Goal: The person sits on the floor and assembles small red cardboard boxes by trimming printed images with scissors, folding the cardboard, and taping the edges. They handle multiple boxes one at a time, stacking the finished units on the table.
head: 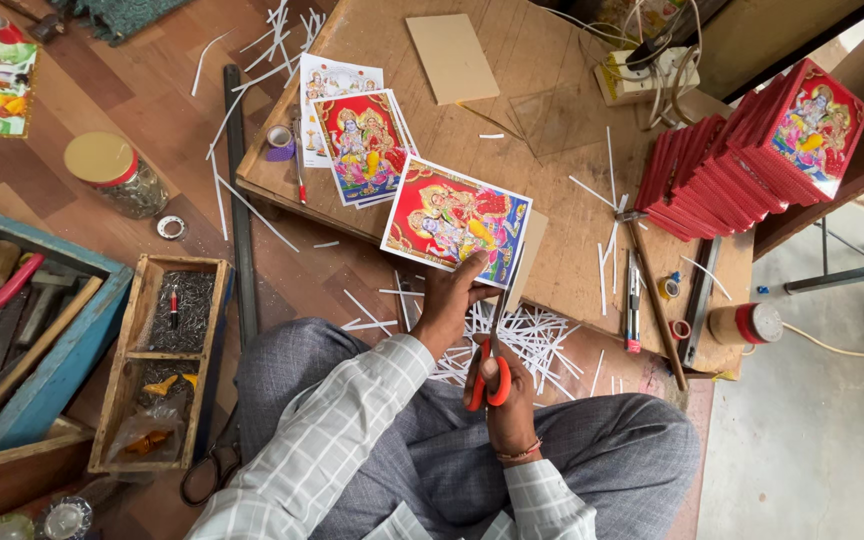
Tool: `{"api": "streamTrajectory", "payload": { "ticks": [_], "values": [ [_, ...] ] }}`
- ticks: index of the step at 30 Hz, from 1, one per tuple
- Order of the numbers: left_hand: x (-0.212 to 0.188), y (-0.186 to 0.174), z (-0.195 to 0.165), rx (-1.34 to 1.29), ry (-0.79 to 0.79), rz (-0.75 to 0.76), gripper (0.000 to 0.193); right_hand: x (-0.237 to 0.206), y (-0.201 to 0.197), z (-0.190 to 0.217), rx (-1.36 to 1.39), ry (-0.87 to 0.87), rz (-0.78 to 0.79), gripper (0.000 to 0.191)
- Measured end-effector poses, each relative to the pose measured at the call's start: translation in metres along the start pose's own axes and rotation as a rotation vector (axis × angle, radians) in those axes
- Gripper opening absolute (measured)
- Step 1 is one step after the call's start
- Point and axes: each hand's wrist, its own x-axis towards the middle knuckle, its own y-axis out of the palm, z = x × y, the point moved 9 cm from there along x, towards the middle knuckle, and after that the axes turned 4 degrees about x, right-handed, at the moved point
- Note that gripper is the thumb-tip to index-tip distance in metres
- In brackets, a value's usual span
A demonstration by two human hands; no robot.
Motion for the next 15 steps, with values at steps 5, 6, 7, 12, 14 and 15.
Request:
{"api": "streamTrajectory", "payload": {
  "ticks": [5, 6, 7, 12, 14, 15],
  "values": [
    [-0.0022, 0.0005, 0.0005, -0.006, -0.009, -0.002, 0.041, 0.0001, -0.0018, -0.001, -0.012, -0.01, -0.001, 0.07],
    [-0.0026, 0.0009, 0.0005, -0.008, -0.007, 0.003, 0.041, 0.0002, -0.002, -0.0009, -0.015, -0.01, -0.004, 0.07],
    [-0.0028, 0.0008, 0.001, -0.007, -0.008, 0.004, 0.041, 0.0001, -0.0021, -0.0009, -0.015, -0.009, -0.005, 0.069],
    [-0.0022, 0.0, 0.0016, -0.013, -0.001, 0.006, 0.04, 0.0, -0.0006, -0.0009, -0.007, 0.0, -0.011, 0.067],
    [-0.0022, 0.0007, 0.001, -0.017, -0.001, 0.011, 0.04, -0.0007, -0.0007, -0.0005, -0.02, 0.006, -0.024, 0.065],
    [-0.002, 0.0008, 0.0008, -0.019, -0.001, 0.013, 0.039, -0.0009, -0.0008, -0.0007, -0.026, 0.009, -0.03, 0.064]
  ]
}}
